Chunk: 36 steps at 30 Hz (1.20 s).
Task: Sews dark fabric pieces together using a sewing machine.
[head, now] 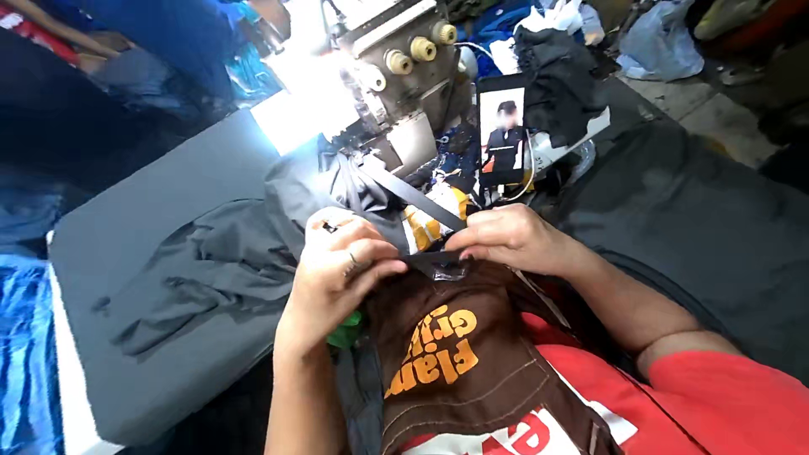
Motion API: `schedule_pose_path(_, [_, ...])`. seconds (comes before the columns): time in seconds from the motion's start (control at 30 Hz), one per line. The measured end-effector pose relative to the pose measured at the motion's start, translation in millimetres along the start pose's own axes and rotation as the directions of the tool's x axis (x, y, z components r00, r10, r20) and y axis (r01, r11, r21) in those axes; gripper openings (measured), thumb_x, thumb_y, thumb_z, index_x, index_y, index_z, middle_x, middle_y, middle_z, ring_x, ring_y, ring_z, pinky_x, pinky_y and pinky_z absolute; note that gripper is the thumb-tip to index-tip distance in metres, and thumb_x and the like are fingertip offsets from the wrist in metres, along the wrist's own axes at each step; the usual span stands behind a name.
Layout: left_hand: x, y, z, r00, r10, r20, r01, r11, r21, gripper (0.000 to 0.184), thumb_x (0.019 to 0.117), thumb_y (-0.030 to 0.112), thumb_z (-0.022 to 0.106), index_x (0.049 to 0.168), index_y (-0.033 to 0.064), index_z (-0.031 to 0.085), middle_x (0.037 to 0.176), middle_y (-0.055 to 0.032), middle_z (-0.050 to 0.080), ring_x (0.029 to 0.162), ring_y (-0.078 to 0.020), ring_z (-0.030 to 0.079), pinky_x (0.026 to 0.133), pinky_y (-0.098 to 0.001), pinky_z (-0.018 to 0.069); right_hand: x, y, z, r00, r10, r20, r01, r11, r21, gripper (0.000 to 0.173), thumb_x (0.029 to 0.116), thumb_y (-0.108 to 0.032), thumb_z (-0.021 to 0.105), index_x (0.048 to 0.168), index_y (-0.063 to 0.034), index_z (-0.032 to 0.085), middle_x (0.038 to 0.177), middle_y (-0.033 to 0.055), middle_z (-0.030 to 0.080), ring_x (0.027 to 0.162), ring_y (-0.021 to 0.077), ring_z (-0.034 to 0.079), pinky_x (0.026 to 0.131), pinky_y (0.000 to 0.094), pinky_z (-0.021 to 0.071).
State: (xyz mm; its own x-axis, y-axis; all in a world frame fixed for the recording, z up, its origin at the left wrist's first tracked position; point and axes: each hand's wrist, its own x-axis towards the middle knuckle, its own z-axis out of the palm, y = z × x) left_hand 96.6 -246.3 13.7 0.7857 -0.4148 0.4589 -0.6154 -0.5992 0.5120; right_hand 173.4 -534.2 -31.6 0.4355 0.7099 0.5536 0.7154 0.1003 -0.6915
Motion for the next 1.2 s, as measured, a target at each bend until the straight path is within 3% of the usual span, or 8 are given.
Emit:
schedule_pose_path(0.27, [26,8,-8,0.990,0.129,0.050,-0.117,0.974,-0.192,0.017,0.0989,0.032,0.069,0.092,0.0183,0.076,0.096,0.0037,0.068,0.112,-0.0113,0.059,0.107,-0.0389,0.0393,2,-24,11,0.981,-0.184,-0.069,0.191,0.975,0.114,0.017,0.1005,-0.009,0.064,0.095,0.0028,0.075,0.091,0.0123,0.072,0.090,0.0140,0.069,0.083,0.0272,0.0556])
schedule_pose_path(0.33, [28,-4,-8,1.000,0.022,0.018,-0.022,0.999,-0.049,0.023,0.1026,0.029,0.062,0.094,0.0114,0.075,0.114,-0.0035,0.065,0.120,-0.0137,0.056,0.107,-0.0356,0.0428,-2,-30,9,0.981,-0.176,-0.075,0.186,0.970,0.158,0.018,0.1013,-0.009,0.062,0.094,0.0032,0.074,0.093,0.0134,0.072,0.093,0.0151,0.069,0.085,0.0284,0.0554])
schedule_pose_path(0.47, [11,-59,-7,0.995,-0.104,0.012,0.089,0.905,0.416,0.031,0.1074,0.024,0.053,0.113,-0.0012,0.069,0.121,-0.0225,0.067,0.121,-0.0401,0.060,0.108,-0.0581,0.0397,-5,-41,12,0.987,-0.160,0.020,0.155,0.976,0.155,0.018,0.1031,-0.008,0.058,0.097,0.0013,0.073,0.098,0.0140,0.072,0.099,0.0196,0.068,0.091,0.0336,0.0547])
schedule_pose_path(0.57, [-2,-76,-18,0.959,-0.232,0.161,0.051,0.704,0.709,0.047,0.1057,0.040,0.050,0.125,0.0001,0.064,0.111,-0.0251,0.066,0.097,-0.0476,0.065,0.081,-0.0665,0.0464,-3,-36,15,0.982,-0.159,0.101,0.146,0.982,0.118,0.020,0.1038,-0.008,0.056,0.097,0.0004,0.073,0.097,0.0128,0.071,0.097,0.0203,0.067,0.089,0.0344,0.0544])
schedule_pose_path(0.7, [-9,-16,-31,0.869,-0.381,0.315,0.035,0.684,0.729,0.027,0.0890,0.025,0.078,0.080,0.0012,0.067,0.063,-0.0161,0.062,0.060,-0.0388,0.064,0.064,-0.0589,0.0501,13,-26,17,0.978,-0.135,0.160,0.121,0.988,0.097,0.021,0.1036,-0.010,0.056,0.096,0.0012,0.073,0.094,0.0104,0.071,0.093,0.0166,0.067,0.086,0.0297,0.0549])
schedule_pose_path(0.83, [-13,64,-6,0.730,-0.365,0.578,-0.027,0.829,0.558,0.006,0.0912,0.007,0.070,0.088,0.0027,0.072,0.088,-0.0183,0.069,0.077,-0.0392,0.070,0.062,-0.0553,0.0561,55,-16,27,0.985,-0.119,0.126,0.104,0.987,0.120,0.015,0.0975,-0.004,0.061,0.095,0.0015,0.075,0.092,0.0090,0.070,0.090,0.0137,0.067,0.083,0.0267,0.0559])
schedule_pose_path(1.03, [-2,95,-18,0.908,-0.129,0.398,-0.160,0.772,0.615,0.023,0.0972,0.006,0.051,0.090,0.0060,0.073,0.086,-0.0120,0.068,0.072,-0.0298,0.069,0.061,-0.0437,0.0560,109,-3,65,0.915,-0.080,0.396,0.086,0.996,0.004,0.012,0.0948,-0.006,0.064,0.086,-0.0008,0.070,0.081,0.0117,0.065,0.081,0.0253,0.066,0.072,0.0431,0.0525])
schedule_pose_path(1.2, [-5,76,-50,0.984,-0.150,0.096,0.092,0.889,0.449,0.030,0.0986,0.035,0.065,0.103,0.0061,0.072,0.092,-0.0099,0.067,0.080,-0.0238,0.065,0.065,-0.0398,0.0505,103,-32,54,0.938,0.072,0.339,-0.153,0.964,0.218,0.018,0.1014,-0.006,0.057,0.094,0.0010,0.073,0.084,0.0076,0.067,0.082,0.0142,0.064,0.074,0.0333,0.0529])
